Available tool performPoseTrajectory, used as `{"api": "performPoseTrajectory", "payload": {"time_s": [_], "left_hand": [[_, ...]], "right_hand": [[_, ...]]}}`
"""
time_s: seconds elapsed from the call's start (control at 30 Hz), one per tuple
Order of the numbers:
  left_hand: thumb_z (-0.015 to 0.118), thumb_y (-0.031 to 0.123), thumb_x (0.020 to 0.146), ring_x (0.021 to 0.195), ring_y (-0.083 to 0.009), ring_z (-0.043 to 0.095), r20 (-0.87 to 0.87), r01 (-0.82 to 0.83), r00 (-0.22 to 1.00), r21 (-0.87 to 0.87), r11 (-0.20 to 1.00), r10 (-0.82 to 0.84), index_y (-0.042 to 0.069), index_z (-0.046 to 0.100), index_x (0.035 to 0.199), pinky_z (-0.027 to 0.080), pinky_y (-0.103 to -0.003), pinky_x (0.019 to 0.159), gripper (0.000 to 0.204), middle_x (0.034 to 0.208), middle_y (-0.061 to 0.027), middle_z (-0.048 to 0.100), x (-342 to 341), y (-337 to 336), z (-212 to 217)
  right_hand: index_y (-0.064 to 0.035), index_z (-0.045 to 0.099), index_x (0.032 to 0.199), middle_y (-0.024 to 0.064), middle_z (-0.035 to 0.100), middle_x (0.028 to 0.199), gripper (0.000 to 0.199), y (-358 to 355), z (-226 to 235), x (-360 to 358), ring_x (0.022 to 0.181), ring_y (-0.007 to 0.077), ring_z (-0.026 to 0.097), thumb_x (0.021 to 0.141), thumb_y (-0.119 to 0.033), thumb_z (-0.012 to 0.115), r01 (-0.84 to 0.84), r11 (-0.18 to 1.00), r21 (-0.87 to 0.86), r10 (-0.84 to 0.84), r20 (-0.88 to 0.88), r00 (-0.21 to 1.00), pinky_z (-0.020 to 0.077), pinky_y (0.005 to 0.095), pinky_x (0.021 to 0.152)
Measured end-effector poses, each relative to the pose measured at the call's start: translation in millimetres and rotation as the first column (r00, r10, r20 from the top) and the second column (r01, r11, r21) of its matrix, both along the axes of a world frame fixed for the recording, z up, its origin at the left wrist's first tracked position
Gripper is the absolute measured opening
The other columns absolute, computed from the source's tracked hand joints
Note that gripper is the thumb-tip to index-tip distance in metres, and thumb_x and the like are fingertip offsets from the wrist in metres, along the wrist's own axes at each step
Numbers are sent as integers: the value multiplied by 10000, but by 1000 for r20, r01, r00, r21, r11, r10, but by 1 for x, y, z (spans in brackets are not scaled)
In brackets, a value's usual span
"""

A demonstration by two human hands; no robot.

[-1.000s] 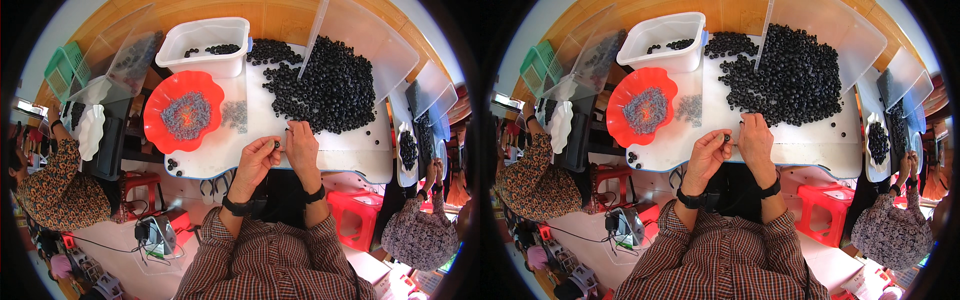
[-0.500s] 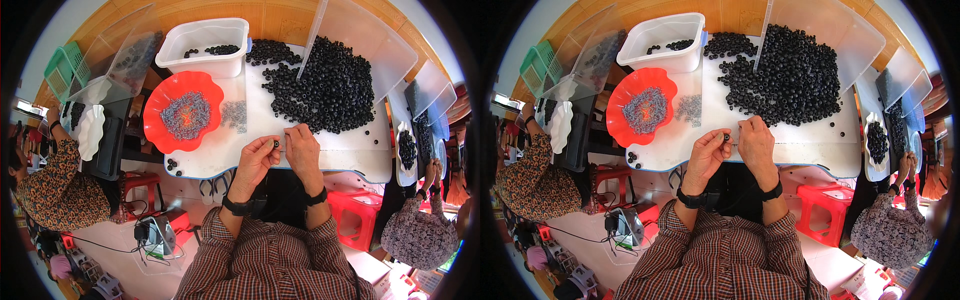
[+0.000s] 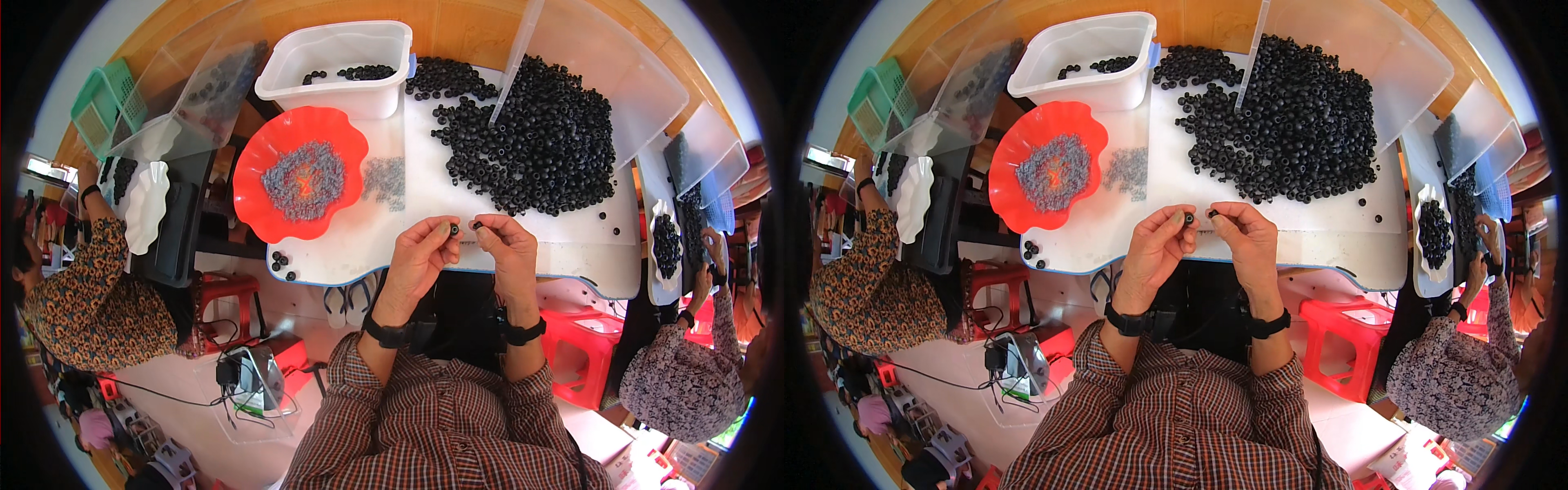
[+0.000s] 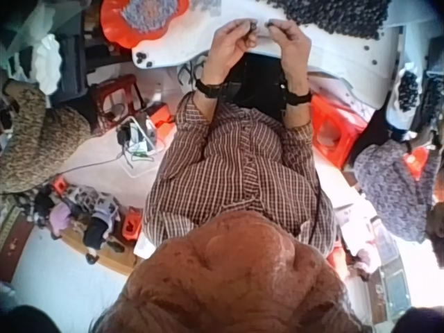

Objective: Sorting small black plastic components or beads into different sorting trays and containers on a workbench.

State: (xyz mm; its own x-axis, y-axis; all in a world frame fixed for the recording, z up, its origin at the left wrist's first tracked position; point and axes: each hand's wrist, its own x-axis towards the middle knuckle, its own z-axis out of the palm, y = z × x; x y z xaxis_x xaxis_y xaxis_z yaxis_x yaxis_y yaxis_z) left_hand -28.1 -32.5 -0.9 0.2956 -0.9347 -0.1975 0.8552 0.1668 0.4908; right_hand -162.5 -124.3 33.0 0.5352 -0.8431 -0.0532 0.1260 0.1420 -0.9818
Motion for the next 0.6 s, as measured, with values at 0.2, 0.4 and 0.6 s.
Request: {"api": "performPoseTrajectory", "payload": {"time_s": [0.2, 0.4, 0.6], "left_hand": [[571, 106, 970, 735, -133, 622, -8, -7, 1000, -13, 1000, 7, -30, 629, 1129, 508, -249, 633, 218, 941, -104, 678, -1, -1, -1], [566, 102, 972, 738, -135, 633, -5, -10, 1000, -31, 999, 10, -30, 630, 1131, 520, -248, 632, 217, 951, -108, 683, 0, -1, -3], [570, 110, 973, 739, -139, 647, -5, -12, 1000, -44, 999, 12, -33, 629, 1135, 542, -255, 639, 224, 953, -111, 688, 0, -1, -5]], "right_hand": [[7, 666, 1050, 43, 688, 961, 165, 4, -3, -1, 827, 76, 593, 893, -40, 670, -31, 997, 74, 28, 42, 999, 474, 217, 772], [-3, 664, 1041, 17, 674, 931, 159, 6, -8, 0, 816, 64, 580, 891, -51, 679, -43, 997, 65, 38, 82, 996, 465, 212, 765], [-3, 662, 1036, 7, 667, 925, 149, 9, -5, 4, 829, 64, 588, 893, -45, 676, -51, 998, 34, 47, 106, 993, 469, 215, 784]]}}
